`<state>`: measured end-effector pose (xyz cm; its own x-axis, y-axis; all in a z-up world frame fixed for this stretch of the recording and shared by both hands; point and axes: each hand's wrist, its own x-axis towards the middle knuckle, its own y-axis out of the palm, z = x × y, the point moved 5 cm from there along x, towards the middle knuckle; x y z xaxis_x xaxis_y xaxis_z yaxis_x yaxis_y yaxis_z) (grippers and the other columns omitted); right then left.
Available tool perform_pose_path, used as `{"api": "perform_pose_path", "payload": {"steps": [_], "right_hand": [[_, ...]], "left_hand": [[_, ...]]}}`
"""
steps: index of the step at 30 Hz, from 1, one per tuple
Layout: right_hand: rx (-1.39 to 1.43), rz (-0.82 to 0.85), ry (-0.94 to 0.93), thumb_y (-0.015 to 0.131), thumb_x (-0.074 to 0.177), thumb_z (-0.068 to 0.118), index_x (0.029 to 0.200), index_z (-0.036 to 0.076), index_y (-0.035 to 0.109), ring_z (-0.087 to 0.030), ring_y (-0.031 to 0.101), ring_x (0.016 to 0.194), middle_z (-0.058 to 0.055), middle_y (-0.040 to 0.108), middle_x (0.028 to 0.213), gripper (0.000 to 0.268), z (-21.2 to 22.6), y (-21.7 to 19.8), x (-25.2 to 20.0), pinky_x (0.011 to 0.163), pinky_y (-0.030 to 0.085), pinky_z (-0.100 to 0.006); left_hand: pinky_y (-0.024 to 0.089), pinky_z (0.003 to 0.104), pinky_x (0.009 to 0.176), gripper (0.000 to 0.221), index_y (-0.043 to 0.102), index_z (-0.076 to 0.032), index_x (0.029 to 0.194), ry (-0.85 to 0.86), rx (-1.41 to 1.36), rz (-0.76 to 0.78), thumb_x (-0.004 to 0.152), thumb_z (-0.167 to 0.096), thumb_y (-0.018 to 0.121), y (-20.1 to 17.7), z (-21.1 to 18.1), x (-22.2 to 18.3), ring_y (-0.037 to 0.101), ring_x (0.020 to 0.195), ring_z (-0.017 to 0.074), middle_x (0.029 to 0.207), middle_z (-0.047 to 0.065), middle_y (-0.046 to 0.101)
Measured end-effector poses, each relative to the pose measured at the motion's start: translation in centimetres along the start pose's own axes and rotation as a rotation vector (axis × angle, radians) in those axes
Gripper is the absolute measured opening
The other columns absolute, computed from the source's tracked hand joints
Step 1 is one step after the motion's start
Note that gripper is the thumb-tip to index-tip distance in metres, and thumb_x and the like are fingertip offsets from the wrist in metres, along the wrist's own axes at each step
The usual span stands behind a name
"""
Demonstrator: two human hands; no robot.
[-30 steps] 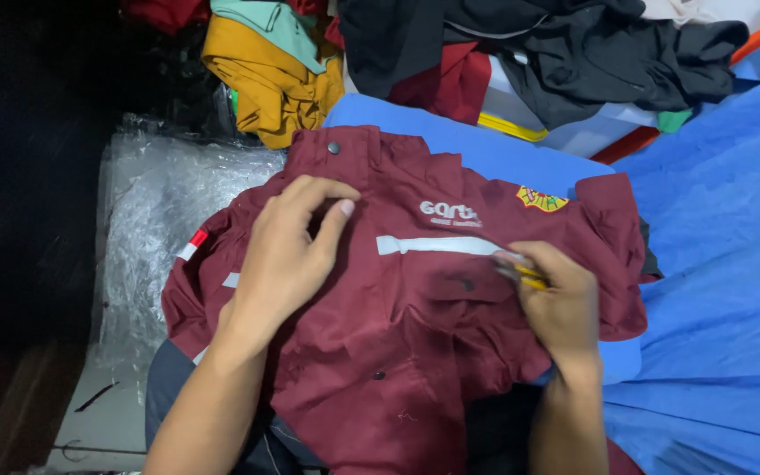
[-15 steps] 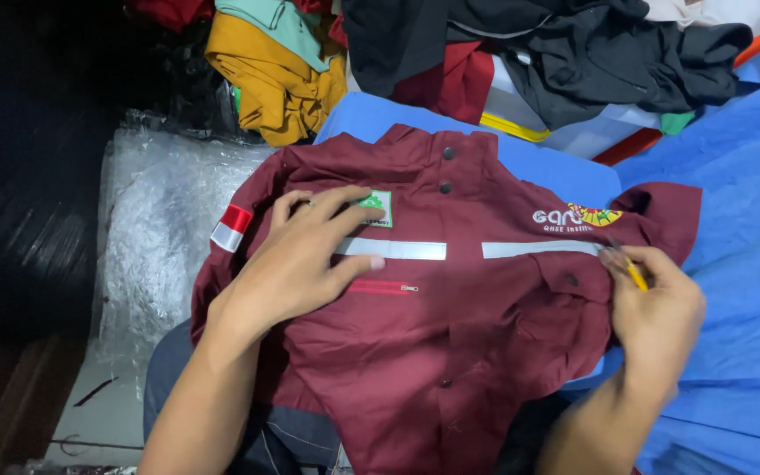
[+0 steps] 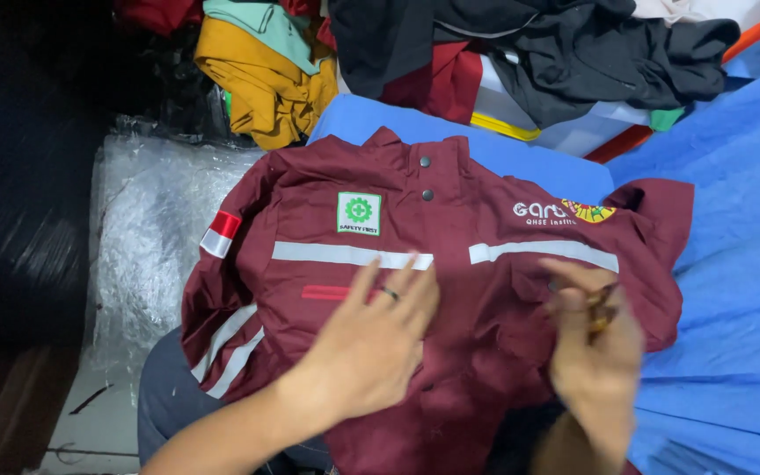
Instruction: Trimming loose threads from a maroon work jacket using small snips during quality control.
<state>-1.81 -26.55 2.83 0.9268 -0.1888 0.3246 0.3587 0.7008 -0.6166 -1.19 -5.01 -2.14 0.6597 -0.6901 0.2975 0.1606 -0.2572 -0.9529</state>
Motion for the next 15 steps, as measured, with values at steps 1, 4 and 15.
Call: {"api": "perform_pose_path", "payload": {"steps": [1,4,15], "right_hand": [[0.001,0.0,0.002,0.043,0.111,0.032,0.128,0.012,0.069,-0.011,0.057,0.077,-0.001,0.061,0.092,0.036,0.7,0.4,0.4,0.078,0.045,-0.024],[0.025,0.221,-0.409,0.043,0.109,0.015,0.124,0.003,0.063,-0.026,0.065,0.117,-0.011,0.069,0.122,0.028,3.5,2.3,1.0,0.102,0.054,-0.035],[-0.549,0.48,0.281,0.041,0.107,0.037,0.089,0.013,0.058,-0.037,0.071,0.082,-0.006,0.078,0.078,0.034,-0.9,2.7,3.0,0.074,0.045,-0.047]], "left_hand": [[0.025,0.063,0.117,0.07,0.048,0.002,0.146,0.001,0.0,0.001,0.09,-0.039,0.049,0.0,-0.2,0.1,0.032,0.151,0.041,0.156,0.021,0.045],[0.028,0.053,0.121,0.073,0.053,0.003,0.143,0.068,0.07,-0.062,0.079,-0.032,0.053,-0.5,-1.1,0.0,0.042,0.147,0.0349,0.152,0.024,0.051],[0.023,0.049,0.123,0.063,0.058,-0.007,0.144,0.27,-0.39,-0.026,0.092,-0.044,0.055,-0.5,-2.5,0.0,0.052,0.141,0.0245,0.149,0.013,0.059]]}}
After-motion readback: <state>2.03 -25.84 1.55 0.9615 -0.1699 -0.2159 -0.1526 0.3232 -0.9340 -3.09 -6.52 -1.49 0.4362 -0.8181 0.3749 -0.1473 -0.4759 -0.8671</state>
